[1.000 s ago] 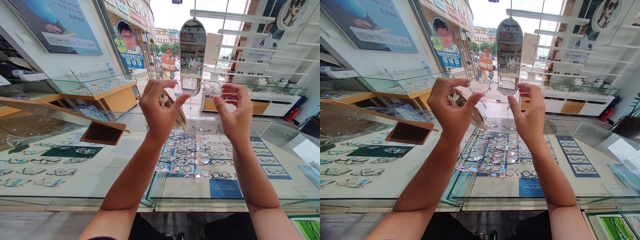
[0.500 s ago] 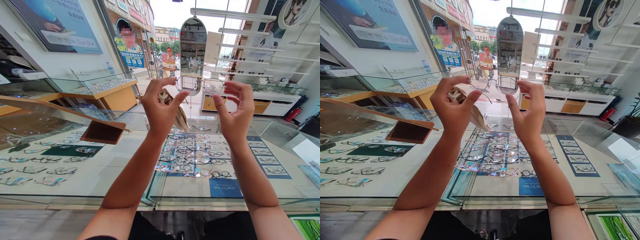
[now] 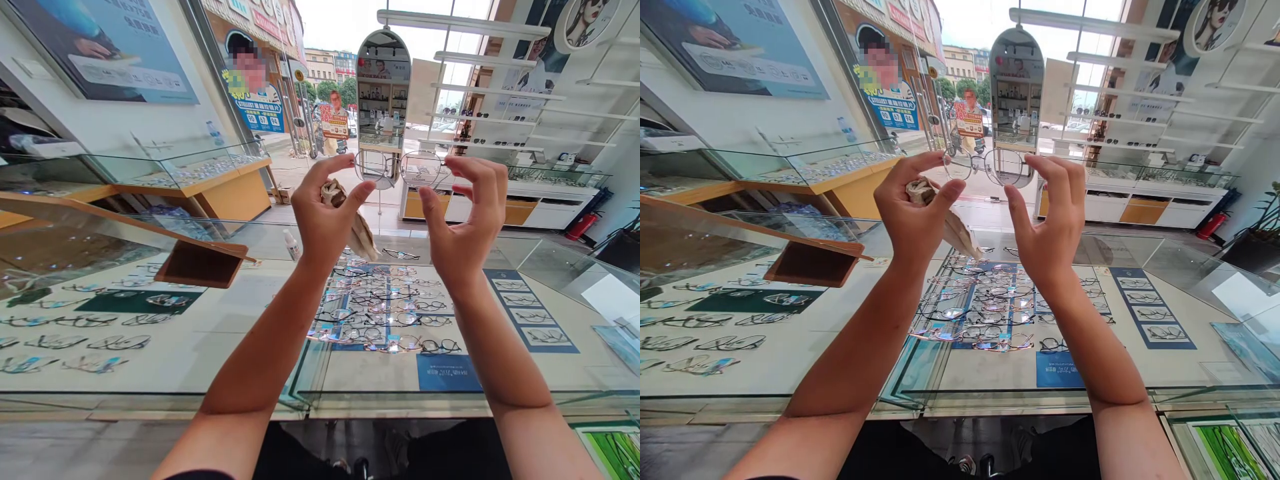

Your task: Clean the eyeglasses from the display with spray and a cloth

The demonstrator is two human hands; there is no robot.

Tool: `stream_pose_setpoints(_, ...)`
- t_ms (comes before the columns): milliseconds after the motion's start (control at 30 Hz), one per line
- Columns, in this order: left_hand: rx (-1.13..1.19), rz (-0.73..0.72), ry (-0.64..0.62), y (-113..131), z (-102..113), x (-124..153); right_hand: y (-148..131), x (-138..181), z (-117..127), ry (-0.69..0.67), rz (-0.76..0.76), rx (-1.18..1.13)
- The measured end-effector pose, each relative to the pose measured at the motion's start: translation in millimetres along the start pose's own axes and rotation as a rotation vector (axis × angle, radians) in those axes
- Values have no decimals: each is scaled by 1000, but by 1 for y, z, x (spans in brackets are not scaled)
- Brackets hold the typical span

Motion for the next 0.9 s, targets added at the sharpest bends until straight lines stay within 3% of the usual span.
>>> stream_pose_setpoints(267, 7, -14, 42, 6, 0, 5, 1, 1, -5, 40, 46, 9)
stream_pose_setpoints(433, 49, 33, 51, 5, -5, 7, -6, 6, -5, 94, 153, 15)
stream_pose_setpoints(600, 81, 42, 52, 0, -10, 8, -5, 8, -10, -28, 20, 104)
stream_pose_setpoints(900, 2, -19, 174, 11, -3, 14, 10, 10, -22, -18, -71, -165)
Point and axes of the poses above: each hand's wrist, its own x-axis away from the middle knuckle, its own z-axis out of the back of the hand, y = z × x, the point moved 5 cm from there along -x, towards the middle knuckle, and after that the axes turned 2 degrees about x, right-handed, at the moved point
